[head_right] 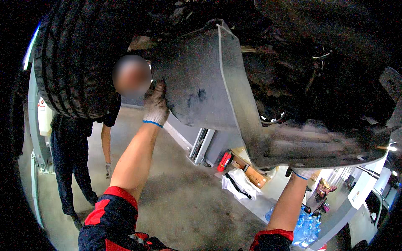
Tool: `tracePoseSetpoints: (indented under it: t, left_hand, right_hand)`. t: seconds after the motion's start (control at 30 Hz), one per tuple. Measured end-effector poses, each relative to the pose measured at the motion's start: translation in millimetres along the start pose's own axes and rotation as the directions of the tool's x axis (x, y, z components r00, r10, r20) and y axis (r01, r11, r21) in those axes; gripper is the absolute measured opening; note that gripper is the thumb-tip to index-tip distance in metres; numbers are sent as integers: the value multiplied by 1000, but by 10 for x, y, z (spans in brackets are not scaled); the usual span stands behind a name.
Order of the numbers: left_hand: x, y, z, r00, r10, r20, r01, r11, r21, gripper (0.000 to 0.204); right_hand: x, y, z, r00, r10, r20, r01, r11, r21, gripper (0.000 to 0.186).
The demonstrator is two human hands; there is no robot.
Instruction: The person selects a socket wrench from a tool cart and walks to a white car elevated on a lift. They then use the wrench to tighten bolts on the plastic underbody shield of the vehicle's undercarriage.
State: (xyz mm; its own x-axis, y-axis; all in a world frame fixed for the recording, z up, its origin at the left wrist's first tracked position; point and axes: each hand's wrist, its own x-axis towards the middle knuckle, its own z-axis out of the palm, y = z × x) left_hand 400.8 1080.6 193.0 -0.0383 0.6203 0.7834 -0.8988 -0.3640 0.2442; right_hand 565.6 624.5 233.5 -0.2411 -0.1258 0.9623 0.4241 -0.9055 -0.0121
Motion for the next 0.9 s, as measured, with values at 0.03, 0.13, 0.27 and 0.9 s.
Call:
tracePoseSetpoints:
  t: [0.03,0.13,0.27,0.9]
  left_hand:
    - [-16,175,43,997,71,-16,-68,988,139,71]
    - [319,261,7,998,30,58,-46,951,305,73]
    - [739,387,100,952,232,200,-293,882,369,74]
    - [831,558,385,916,-14,401,-284,683,673,61]
  right_hand:
    - [16,-11,-28,999,42,-16,-41,998,38,54]
    - [43,-72,-25,995,96,-39,-92,991,96,54]
    - [63,-131,-31,989,139,-56,-130,983,129,55]
    - [111,-164,-59,973,218,-80,-203,966,161,58]
